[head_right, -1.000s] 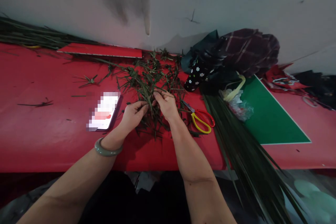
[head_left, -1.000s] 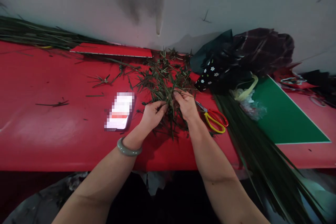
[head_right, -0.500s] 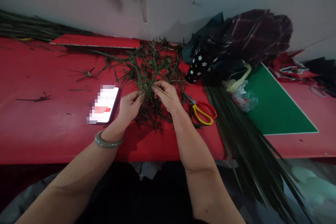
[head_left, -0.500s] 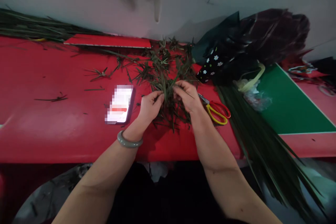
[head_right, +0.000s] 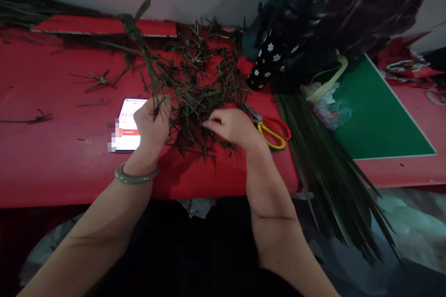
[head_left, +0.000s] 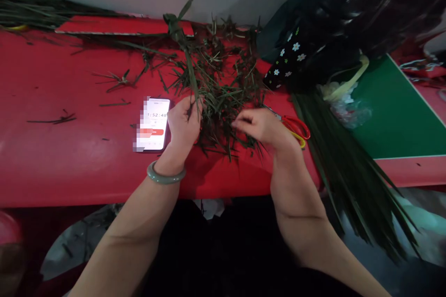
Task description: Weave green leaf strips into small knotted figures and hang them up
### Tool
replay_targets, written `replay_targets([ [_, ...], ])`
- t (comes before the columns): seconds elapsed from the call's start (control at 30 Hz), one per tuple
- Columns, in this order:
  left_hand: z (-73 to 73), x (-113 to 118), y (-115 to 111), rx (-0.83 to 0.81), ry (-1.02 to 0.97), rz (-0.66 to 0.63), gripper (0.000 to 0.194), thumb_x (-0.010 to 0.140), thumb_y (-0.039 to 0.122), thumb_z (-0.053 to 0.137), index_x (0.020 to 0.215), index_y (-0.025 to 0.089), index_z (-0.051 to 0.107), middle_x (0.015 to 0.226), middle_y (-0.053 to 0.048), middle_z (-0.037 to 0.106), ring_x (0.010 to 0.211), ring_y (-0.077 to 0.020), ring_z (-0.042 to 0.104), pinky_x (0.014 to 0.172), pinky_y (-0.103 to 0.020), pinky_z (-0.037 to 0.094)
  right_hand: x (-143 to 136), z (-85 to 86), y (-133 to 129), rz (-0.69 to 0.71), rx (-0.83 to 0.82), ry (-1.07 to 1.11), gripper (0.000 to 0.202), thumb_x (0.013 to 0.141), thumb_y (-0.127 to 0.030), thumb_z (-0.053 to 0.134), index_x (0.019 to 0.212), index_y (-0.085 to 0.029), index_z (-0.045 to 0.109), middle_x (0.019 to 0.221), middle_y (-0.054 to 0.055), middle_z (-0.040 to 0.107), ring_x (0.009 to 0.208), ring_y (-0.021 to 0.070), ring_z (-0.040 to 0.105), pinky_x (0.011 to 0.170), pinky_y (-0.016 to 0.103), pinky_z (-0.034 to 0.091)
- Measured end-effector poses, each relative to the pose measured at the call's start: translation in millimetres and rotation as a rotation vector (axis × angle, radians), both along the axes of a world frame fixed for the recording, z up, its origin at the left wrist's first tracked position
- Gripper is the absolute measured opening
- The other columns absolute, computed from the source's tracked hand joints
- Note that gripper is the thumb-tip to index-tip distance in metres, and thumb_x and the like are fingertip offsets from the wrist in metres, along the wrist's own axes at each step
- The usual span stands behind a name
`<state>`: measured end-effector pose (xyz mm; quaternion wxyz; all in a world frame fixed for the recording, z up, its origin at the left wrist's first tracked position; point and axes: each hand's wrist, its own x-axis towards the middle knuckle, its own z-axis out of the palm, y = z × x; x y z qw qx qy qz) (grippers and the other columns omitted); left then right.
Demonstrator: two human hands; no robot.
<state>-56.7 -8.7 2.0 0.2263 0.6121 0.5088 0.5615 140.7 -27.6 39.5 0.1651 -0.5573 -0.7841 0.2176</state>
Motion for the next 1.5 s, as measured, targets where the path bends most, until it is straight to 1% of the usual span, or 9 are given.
replay_targets([
  [0.13, 1.1, 1.1, -1.4, 0.005, -0.008, -0.017, 0.023, 0.084, 0.032, 0.046, 0.079, 0.016, 0.062, 0.057, 0.003, 0.055, 0.048, -0.0062, 0.048, 0.048, -0.019, 0.038, -18.3, -14.6, -32.9, 0.093, -0.169, -0.282, 0.039, 0.074, -0.055, 0.050, 0.064, -0.019, 0.064, 0.059, 0.002, 0.059, 0.057, 0.0119, 0.049, 0.054, 0.025, 0.024],
  [0.27, 3.5, 0.4, -3.3, 0.011, -0.019, -0.027, 0.023, 0.084, 0.032, 0.046, 0.077, 0.016, 0.062, 0.057, 0.003, 0.055, 0.048, -0.0063, 0.048, 0.048, -0.019, 0.037, -14.8, -27.8, -43.7, 0.036, -0.216, -0.287, 0.027, 0.077, -0.039, 0.049, 0.065, -0.020, 0.062, 0.060, 0.001, 0.058, 0.056, 0.0105, 0.047, 0.053, 0.025, 0.023],
  [0.43, 1.3, -1.1, -3.1, -0.032, -0.065, -0.044, 0.025, 0.084, 0.033, 0.046, 0.074, 0.016, 0.061, 0.054, 0.003, 0.052, 0.045, -0.0061, 0.044, 0.045, -0.019, 0.035, 12.6, -16.5, -56.0, -0.091, -0.325, 0.059, 0.029, 0.078, -0.038, 0.046, 0.061, -0.017, 0.055, 0.049, -0.003, 0.048, 0.048, 0.0073, 0.043, 0.049, 0.022, 0.027],
  [0.63, 3.5, -0.9, -4.5, -0.024, -0.074, -0.039, 0.024, 0.083, 0.033, 0.047, 0.074, 0.016, 0.062, 0.052, 0.003, 0.051, 0.046, -0.0063, 0.044, 0.045, -0.019, 0.034, 28.2, -3.6, -70.1, -0.286, -0.390, 0.631, 0.023, 0.072, -0.039, 0.055, 0.066, -0.017, 0.054, 0.053, -0.002, 0.055, 0.043, 0.0062, 0.046, 0.044, 0.020, 0.033],
  [0.77, 6.6, -0.9, -6.1, -0.068, -0.085, -0.045, 0.024, 0.082, 0.032, 0.047, 0.071, 0.015, 0.061, 0.050, 0.003, 0.051, 0.046, -0.0065, 0.045, 0.046, -0.018, 0.034, 18.1, -4.2, -48.6, -0.408, -0.291, 0.849, 0.021, 0.065, -0.036, 0.063, 0.074, -0.018, 0.056, 0.052, -0.004, 0.056, 0.041, 0.0057, 0.047, 0.042, 0.019, 0.034],
  [0.87, 6.6, -0.6, -5.7, -0.093, -0.110, -0.038, 0.023, 0.081, 0.032, 0.048, 0.070, 0.015, 0.060, 0.050, 0.004, 0.049, 0.046, -0.0065, 0.043, 0.045, -0.018, 0.034, 5.2, -1.5, -18.4, -0.391, -0.197, 0.975, 0.024, 0.063, -0.037, 0.064, 0.075, -0.018, 0.056, 0.058, -0.003, 0.059, 0.047, 0.0061, 0.051, 0.044, 0.018, 0.036],
  [1.07, 3.1, 1.6, -3.9, -0.128, -0.159, -0.081, 0.020, 0.078, 0.030, 0.050, 0.070, 0.016, 0.061, 0.049, 0.004, 0.046, 0.046, -0.0067, 0.039, 0.044, -0.018, 0.032, -35.0, 6.0, 32.8, -0.453, 0.035, 1.030, 0.021, 0.062, -0.035, 0.063, 0.075, -0.019, 0.059, 0.055, -0.006, 0.051, 0.048, 0.0046, 0.045, 0.045, 0.017, 0.035],
  [1.27, -2.9, 5.3, -2.5, -0.102, -0.118, -0.123, 0.018, 0.078, 0.027, 0.050, 0.075, 0.016, 0.063, 0.064, 0.000, 0.059, 0.058, -0.0093, 0.050, 0.054, -0.020, 0.040, -66.3, -12.6, 36.9, -0.350, 0.063, 1.102, 0.022, 0.063, -0.035, 0.062, 0.078, -0.019, 0.058, 0.061, -0.005, 0.054, 0.051, 0.0063, 0.047, 0.051, 0.020, 0.040],
  [1.5, -7.6, 9.6, -3.8, -0.142, -0.047, -0.174, 0.016, 0.077, 0.025, 0.051, 0.073, 0.016, 0.065, 0.064, -0.001, 0.061, 0.061, -0.0112, 0.055, 0.057, -0.021, 0.043, -61.1, -23.8, 31.5, -0.304, 0.061, 1.082, 0.019, 0.064, -0.034, 0.064, 0.071, -0.018, 0.056, 0.059, -0.006, 0.051, 0.048, 0.0050, 0.044, 0.049, 0.019, 0.038],
])
